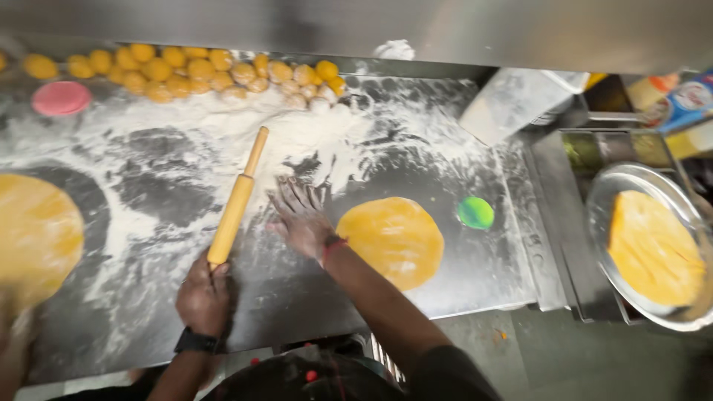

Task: The person rolls yellow dough balls into flat, round sheets on a floured stainless steel countertop using a wooden rolling pin. They repeatedly flatten, flip, and rotate the dough, occasionally dusting it with flour and using a green plastic scraper to lift and transfer the finished sheets to a metal tray.

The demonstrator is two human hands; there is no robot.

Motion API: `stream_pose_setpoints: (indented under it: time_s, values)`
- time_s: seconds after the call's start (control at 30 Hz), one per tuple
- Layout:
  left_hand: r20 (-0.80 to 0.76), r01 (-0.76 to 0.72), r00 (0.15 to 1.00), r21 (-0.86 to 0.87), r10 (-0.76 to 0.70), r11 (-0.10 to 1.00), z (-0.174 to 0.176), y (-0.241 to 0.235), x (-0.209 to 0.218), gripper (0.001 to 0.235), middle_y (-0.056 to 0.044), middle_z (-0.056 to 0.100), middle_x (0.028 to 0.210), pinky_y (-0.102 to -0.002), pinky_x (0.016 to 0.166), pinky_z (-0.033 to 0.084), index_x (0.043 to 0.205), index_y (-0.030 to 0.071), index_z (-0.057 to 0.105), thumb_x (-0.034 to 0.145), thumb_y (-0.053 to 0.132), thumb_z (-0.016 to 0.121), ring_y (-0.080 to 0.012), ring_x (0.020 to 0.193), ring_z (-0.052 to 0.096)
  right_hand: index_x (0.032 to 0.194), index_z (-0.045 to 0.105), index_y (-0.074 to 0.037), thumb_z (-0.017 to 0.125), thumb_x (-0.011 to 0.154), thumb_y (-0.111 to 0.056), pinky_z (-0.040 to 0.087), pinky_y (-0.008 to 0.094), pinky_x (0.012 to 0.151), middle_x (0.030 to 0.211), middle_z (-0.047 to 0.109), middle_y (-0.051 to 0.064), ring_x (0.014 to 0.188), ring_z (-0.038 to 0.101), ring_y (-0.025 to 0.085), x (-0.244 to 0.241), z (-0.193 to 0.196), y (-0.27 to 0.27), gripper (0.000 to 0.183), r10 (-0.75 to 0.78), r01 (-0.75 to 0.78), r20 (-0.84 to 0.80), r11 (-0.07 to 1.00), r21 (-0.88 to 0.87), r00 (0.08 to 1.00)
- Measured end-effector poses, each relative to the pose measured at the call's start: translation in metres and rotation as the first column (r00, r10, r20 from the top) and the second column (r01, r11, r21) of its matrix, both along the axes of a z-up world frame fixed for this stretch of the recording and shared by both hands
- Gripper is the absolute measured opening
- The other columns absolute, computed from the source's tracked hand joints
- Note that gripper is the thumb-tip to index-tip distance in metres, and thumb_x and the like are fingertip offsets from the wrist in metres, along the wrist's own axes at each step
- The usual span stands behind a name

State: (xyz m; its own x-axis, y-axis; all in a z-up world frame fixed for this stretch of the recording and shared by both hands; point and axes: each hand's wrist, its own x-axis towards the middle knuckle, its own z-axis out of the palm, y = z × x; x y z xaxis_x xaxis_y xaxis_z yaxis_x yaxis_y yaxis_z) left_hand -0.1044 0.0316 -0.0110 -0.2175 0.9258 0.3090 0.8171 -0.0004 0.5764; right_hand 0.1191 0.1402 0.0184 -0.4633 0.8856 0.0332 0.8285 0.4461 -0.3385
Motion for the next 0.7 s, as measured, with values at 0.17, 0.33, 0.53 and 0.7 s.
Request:
stream_pose_setpoints:
  time_s: [0.17, 0.33, 0.53, 0.7]
  values:
    - [0.008, 0.04, 0.999, 0.045, -0.041, 0.998, 0.006, 0.002, -0.007, 0.038, -0.016, 0.074, 0.108, -0.044, 0.073, 0.055, 0.135, 0.01, 0.066, 0.099, 0.023, 0.07, -0.0338, 0.084, 0.071, 0.158, 0.032, -0.01, 0.065, 0.094, -0.043, 0.01, 0.057, 0.125, 0.17, 0.018, 0.015, 0.157, 0.015, 0.034, 0.085, 0.02, -0.088, 0.079, -0.11, 0.107, 0.048, 0.993, 0.056, 0.993]
    - [-0.049, 0.038, 0.998, -0.023, -0.039, 0.999, 0.0, 0.006, -0.001, 0.038, -0.015, 0.075, 0.106, -0.045, 0.073, 0.056, 0.132, 0.01, 0.068, 0.096, 0.023, 0.07, -0.0341, 0.085, 0.072, 0.159, 0.038, -0.018, 0.064, 0.091, -0.04, 0.012, 0.056, 0.128, 0.168, 0.025, 0.012, 0.158, 0.018, 0.032, 0.175, -0.001, -0.099, 0.076, -0.162, 0.16, 0.014, 0.983, 0.09, 0.987]
    - [-0.161, 0.036, 0.986, -0.026, -0.04, 0.999, 0.003, 0.006, 0.01, 0.037, -0.014, 0.075, 0.105, -0.044, 0.074, 0.057, 0.133, 0.01, 0.067, 0.099, 0.026, 0.068, -0.0314, 0.085, 0.072, 0.159, 0.035, -0.012, 0.06, 0.095, -0.041, 0.01, 0.058, 0.125, 0.169, 0.021, 0.02, 0.157, 0.016, 0.037, 0.206, 0.001, -0.07, 0.075, -0.333, 0.322, 0.092, 0.939, 0.117, 0.938]
    - [-0.273, 0.047, 0.962, 0.078, -0.024, 0.996, 0.012, 0.0, 0.027, 0.041, -0.017, 0.074, 0.109, -0.045, 0.073, 0.056, 0.131, 0.007, 0.068, 0.096, 0.028, 0.07, -0.035, 0.086, 0.07, 0.157, 0.032, -0.008, 0.059, 0.095, -0.04, 0.006, 0.057, 0.122, 0.167, 0.014, 0.023, 0.154, 0.013, 0.04, 0.148, -0.019, -0.073, 0.075, -0.361, 0.36, 0.02, 0.932, 0.03, 0.933]
